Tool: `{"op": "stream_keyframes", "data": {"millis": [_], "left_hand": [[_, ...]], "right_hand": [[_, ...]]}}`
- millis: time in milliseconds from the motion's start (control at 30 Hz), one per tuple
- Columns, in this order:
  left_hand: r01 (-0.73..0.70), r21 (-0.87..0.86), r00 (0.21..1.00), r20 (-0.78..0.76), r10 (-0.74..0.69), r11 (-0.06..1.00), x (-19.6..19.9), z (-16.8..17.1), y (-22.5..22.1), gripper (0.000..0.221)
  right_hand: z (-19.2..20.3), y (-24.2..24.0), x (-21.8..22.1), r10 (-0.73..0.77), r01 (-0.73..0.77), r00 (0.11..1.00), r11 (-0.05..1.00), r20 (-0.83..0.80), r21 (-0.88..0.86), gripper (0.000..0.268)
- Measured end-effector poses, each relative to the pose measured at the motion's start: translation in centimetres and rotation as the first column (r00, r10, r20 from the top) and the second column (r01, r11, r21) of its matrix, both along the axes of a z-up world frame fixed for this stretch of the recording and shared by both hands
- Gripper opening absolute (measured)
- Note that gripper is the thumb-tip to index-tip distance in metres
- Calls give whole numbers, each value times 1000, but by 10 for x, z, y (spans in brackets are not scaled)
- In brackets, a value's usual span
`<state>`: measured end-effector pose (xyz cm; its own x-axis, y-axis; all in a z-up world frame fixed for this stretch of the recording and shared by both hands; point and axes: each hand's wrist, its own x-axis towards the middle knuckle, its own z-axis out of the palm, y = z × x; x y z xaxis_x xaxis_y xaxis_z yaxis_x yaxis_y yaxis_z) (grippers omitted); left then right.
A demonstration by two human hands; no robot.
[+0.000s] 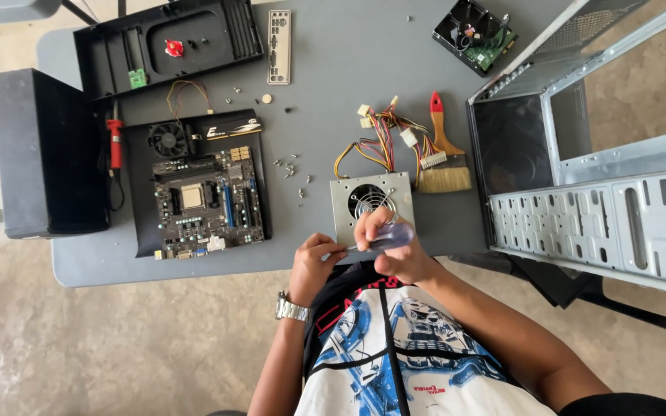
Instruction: Removing screws from a computer power supply unit and opening its metal casing.
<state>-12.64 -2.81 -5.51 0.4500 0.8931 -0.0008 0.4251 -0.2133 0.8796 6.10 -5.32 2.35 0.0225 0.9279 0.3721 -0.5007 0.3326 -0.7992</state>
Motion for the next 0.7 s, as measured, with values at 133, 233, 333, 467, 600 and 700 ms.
{"op": "stream_keyframes", "data": {"millis": [133, 233, 333, 467, 600, 700], "left_hand": [[-19, 26, 999, -33, 20, 999, -1, -1, -4, 11], [-31, 45, 997, -68, 34, 999, -2, -8, -6, 8], [-35, 44, 997, -72, 39, 998, -6, -11, -9, 7], [-43, 41, 997, -65, 45, 998, -2, -8, -3, 7], [-37, 43, 997, -72, 40, 998, -1, -7, -1, 9], [-51, 47, 994, -97, 55, 998, 0, -7, -2, 7]], "right_hand": [[17, 1, -10, 147, -146, 989, 989, 7, -26, 69], [33, -2, -8, 199, -192, 977, 977, 72, -98, 70], [49, -7, -7, 206, -189, 972, 971, 113, -146, 54], [73, -3, -4, 129, -113, 978, 988, 163, -104, 34], [63, -5, -10, 96, -75, 983, 988, 157, -134, 36], [57, -4, -16, 37, -21, 987, 994, 159, -103, 40]]}}
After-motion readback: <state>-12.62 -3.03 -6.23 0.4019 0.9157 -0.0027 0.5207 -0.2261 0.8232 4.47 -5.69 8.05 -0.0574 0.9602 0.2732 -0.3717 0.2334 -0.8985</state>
